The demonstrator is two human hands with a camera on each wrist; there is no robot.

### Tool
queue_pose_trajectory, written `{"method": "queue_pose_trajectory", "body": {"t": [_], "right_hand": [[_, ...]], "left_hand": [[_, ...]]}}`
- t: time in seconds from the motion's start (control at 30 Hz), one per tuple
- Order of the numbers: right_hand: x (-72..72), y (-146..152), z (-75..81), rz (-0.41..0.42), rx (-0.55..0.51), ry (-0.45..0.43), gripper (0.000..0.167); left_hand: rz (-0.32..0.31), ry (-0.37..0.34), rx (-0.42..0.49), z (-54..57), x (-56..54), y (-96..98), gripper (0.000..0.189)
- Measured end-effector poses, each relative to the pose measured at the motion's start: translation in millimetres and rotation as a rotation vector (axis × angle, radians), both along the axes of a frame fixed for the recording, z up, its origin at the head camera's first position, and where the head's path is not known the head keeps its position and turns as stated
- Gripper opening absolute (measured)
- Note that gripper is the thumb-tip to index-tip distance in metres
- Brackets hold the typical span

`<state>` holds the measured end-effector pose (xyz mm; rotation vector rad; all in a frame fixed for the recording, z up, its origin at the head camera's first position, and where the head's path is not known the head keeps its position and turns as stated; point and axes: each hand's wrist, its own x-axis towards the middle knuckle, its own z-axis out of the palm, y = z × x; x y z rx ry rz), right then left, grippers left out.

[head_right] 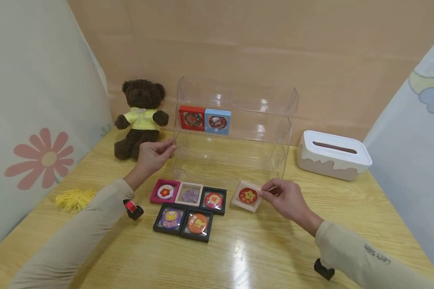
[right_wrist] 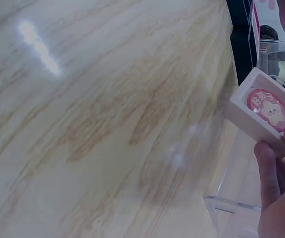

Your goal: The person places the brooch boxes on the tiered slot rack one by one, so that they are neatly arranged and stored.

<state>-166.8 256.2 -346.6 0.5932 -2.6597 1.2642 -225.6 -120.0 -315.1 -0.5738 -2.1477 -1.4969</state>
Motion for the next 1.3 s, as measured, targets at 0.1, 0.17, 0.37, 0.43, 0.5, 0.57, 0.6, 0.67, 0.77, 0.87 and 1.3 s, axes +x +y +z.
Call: {"method": "queue_pose_trajectory", "body": {"t": [0.1, 0.17, 0.37, 0.43, 0.5, 0.57, 0.6, 0.67, 0.77, 0.87, 1.3], "right_hand": [[-1.7, 0.4, 2.7, -0.002, -0.001, 0.038, 0.004], [-2.7, 0.8, 5.2, -0.006, -0.003, 0.052, 0.004], [-6.8, 1.4, 13.5, -0.043, -0.017, 0.104, 0.006], [-7.7, 1.5, 16.5, -0.058, -0.018, 0.121, 0.006], [-8.7, 1.6, 19.5, -0.066, -0.024, 0.131, 0.005], [-9.8, 1.6, 23.0, -0.068, -0.036, 0.134, 0.005], [-10.4, 1.6, 25.0, -0.068, -0.041, 0.135, 0.005], [-11.9, 1.6, 29.1, -0.064, -0.058, 0.134, 0.005], [-14.7, 1.2, 35.7, -0.059, -0.086, 0.146, 0.005], [-18.2, 0.1, 41.8, -0.063, -0.109, 0.168, 0.006], [-41.5, -3.8, 65.1, -0.158, -0.205, 0.284, 0.009]], "left_hand": [[0.0, -0.004, -0.004, -1.1, -0.8, -0.5, 0.022], [-0.003, 0.0, -0.006, -4.5, -4.0, -1.3, 0.022], [-0.006, 0.012, 0.011, -25.4, -25.0, -7.6, 0.023], [-0.002, 0.009, 0.011, -27.4, -26.6, -8.7, 0.023], [-0.001, 0.007, 0.009, -28.4, -27.1, -9.3, 0.024], [0.001, 0.008, 0.006, -29.2, -27.4, -9.7, 0.024], [0.002, 0.011, 0.004, -29.4, -27.5, -9.8, 0.024], [0.003, 0.011, 0.001, -29.9, -27.6, -9.9, 0.024], [0.008, 0.011, -0.006, -30.1, -27.7, -9.6, 0.024], [0.008, 0.013, -0.006, -28.6, -26.3, -8.9, 0.024], [0.007, 0.018, -0.038, 0.3, 2.3, -0.7, 0.022]]}}
